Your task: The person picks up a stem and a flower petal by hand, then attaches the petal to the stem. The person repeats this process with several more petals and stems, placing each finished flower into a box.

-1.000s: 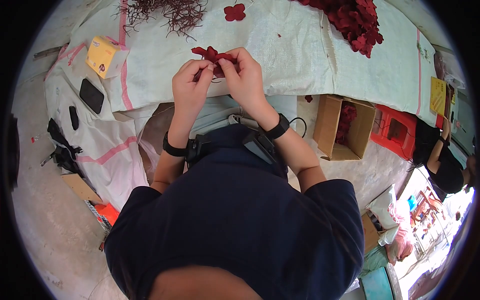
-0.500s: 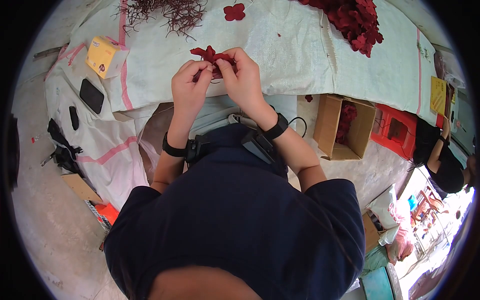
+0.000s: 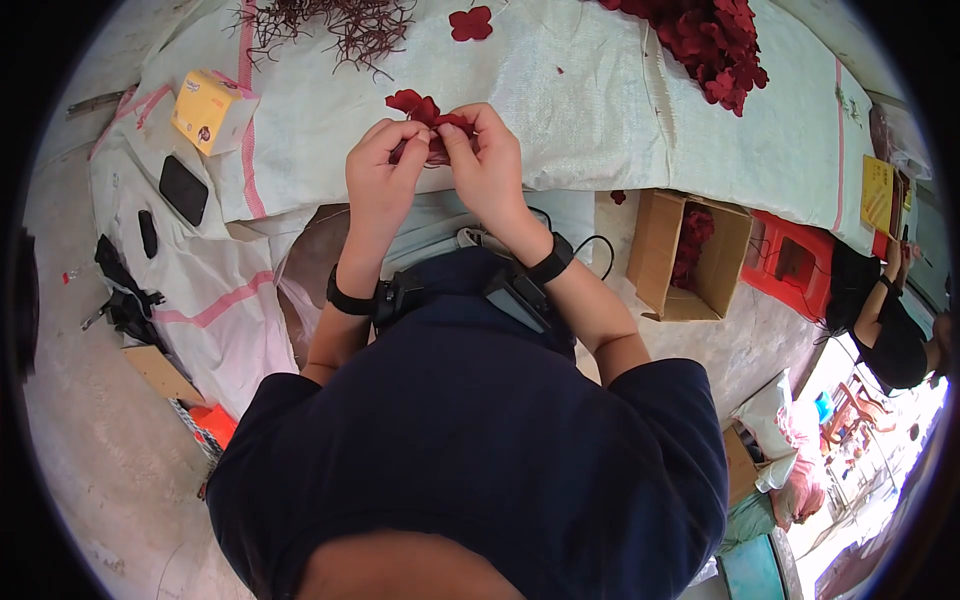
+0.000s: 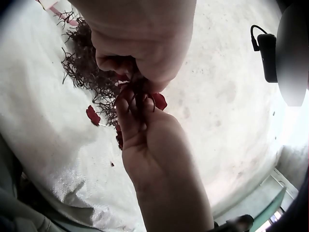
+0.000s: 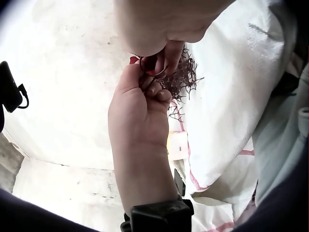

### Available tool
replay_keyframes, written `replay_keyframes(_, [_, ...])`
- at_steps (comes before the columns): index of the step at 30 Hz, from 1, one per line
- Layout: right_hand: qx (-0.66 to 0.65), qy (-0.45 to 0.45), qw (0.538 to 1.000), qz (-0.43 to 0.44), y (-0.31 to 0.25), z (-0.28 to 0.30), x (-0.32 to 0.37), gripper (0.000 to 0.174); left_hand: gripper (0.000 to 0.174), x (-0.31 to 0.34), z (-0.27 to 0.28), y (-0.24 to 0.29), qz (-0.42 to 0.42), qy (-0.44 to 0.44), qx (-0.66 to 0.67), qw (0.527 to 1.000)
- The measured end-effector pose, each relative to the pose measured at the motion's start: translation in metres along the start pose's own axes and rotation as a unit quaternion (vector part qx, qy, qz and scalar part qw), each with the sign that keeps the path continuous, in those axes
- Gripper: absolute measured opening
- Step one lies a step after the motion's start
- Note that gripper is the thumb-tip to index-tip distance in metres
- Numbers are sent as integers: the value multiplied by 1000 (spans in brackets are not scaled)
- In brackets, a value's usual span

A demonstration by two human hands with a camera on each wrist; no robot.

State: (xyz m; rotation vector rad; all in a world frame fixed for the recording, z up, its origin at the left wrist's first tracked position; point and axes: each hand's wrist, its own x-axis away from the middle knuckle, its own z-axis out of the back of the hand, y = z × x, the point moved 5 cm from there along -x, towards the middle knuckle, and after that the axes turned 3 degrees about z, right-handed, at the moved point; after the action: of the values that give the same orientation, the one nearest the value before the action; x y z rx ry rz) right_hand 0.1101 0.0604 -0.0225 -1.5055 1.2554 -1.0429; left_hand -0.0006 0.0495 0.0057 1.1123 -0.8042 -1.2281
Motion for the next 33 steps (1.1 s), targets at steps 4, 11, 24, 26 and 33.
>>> replay_keyframes(4, [-8,29,999,15,1,4,0,7,5,-1,-3,-1,-6,-19,11,1000])
replay_keyframes(11, [-10,20,1000,21,-1,4,0,8,5,1,-4,-1,16,-20,34,999])
replay_keyframes(24, [-6,-18,1000,4,-4,1,0,9,5,0,-2,-1,0,-37,35,999])
replay_keyframes(26, [13,-29,999,8,-4,1,0,9,5,1,-1,0,2,-42,33,999])
replay_keyframes(33, [-1,-52,997,-55,11,9,-16,10,8,-4,-2,-19,72,-70,8,995])
